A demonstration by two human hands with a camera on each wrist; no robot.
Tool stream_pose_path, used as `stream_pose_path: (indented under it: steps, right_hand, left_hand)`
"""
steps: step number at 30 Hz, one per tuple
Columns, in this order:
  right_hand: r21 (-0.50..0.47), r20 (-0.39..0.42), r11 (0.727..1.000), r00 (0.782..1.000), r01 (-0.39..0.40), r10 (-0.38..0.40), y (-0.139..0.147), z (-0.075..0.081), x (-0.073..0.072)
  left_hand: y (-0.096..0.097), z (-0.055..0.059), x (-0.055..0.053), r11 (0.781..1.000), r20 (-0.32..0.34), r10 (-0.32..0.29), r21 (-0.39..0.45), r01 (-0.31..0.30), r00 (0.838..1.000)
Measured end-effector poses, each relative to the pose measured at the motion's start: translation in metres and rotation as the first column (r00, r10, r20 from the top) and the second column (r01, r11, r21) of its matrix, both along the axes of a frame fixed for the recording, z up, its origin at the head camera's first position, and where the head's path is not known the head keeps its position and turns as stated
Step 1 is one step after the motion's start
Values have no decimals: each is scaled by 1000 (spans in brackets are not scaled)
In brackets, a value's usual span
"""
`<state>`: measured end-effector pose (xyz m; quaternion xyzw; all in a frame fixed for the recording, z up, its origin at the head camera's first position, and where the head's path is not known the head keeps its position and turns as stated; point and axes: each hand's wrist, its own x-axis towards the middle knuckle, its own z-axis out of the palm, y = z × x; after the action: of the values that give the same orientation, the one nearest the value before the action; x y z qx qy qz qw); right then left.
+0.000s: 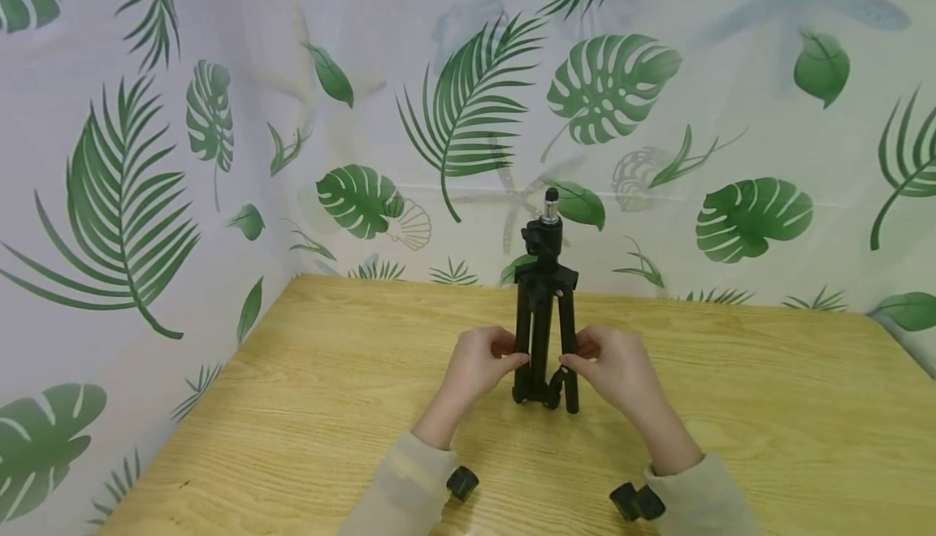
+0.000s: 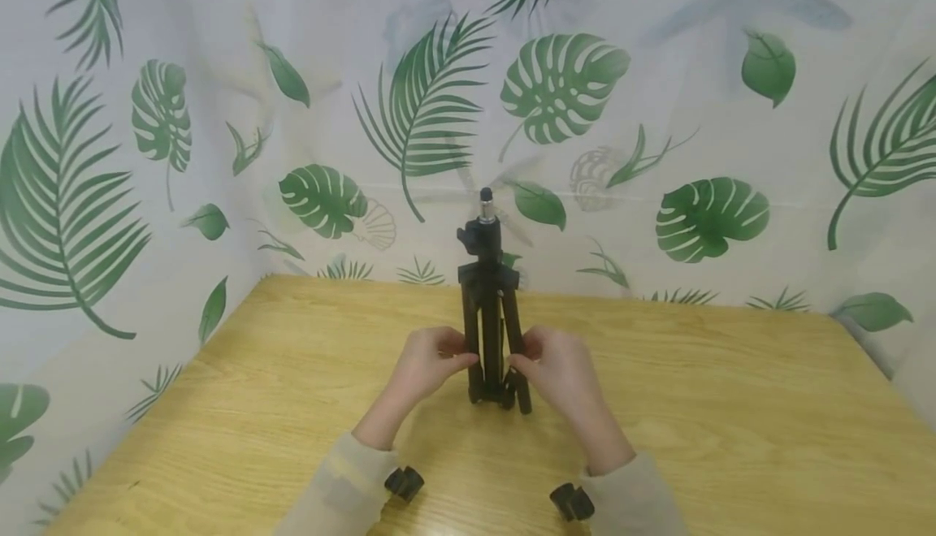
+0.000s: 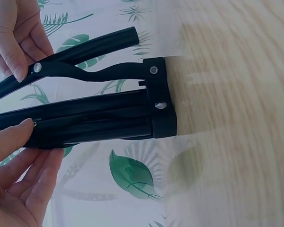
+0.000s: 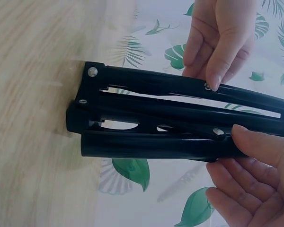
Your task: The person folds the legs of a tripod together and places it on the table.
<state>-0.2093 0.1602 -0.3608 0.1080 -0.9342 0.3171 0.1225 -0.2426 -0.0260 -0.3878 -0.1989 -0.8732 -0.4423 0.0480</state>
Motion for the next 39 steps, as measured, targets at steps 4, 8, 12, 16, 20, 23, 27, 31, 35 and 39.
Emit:
stream_pose_path:
  steps: [4, 8, 12, 16, 20, 23, 27, 31, 35, 39]
  right_hand:
    - [-15, -7, 1000, 1000, 11, -11, -2, -1, 0]
    - [-35, -16, 999, 1000, 20, -20, -4, -3, -1]
    - [-55, -50, 998, 998, 29, -31, -7, -8, -3]
    - [-71, -72, 997, 997, 32, -37, -9, -11, -4]
    - [-75, -73, 997, 997, 33, -39, -10, -12, -4]
    - [-79, -70, 996, 997, 32, -38, -11, -12, -5]
    - [-85, -64, 996, 997, 33, -39, -12, -13, -5]
    - [-83, -68, 996, 997, 39, -45, -13, -13, -5]
    - [-79, -85, 996, 995, 42, -49, -14, -14, -5]
    - [-81, -91, 996, 995, 41, -49, -14, -14, -5]
  left_hand:
    - [0, 1, 0, 1000, -6, -3, 0, 3, 1000]
    - [1, 0, 0, 1000, -9, -8, -1, 8, 1000]
    - [2, 0, 0, 1000, -10, -9, 1, 9, 1000]
    - [2, 0, 1, 1000, -14, -10, 7, 11, 1000]
    - [2, 1, 1, 1000, -23, -15, 13, 15, 1000]
    - [2, 1, 1, 1000, -25, -16, 15, 16, 1000]
    - [2, 1, 1, 1000, -27, -14, 10, 14, 1000]
    - [1, 1, 1, 1000, -39, -11, 3, 11, 999]
    - [1, 0, 1, 1000, -42, -16, 7, 16, 999]
    - [2, 0, 2, 1000, -35, -9, 15, 10, 999]
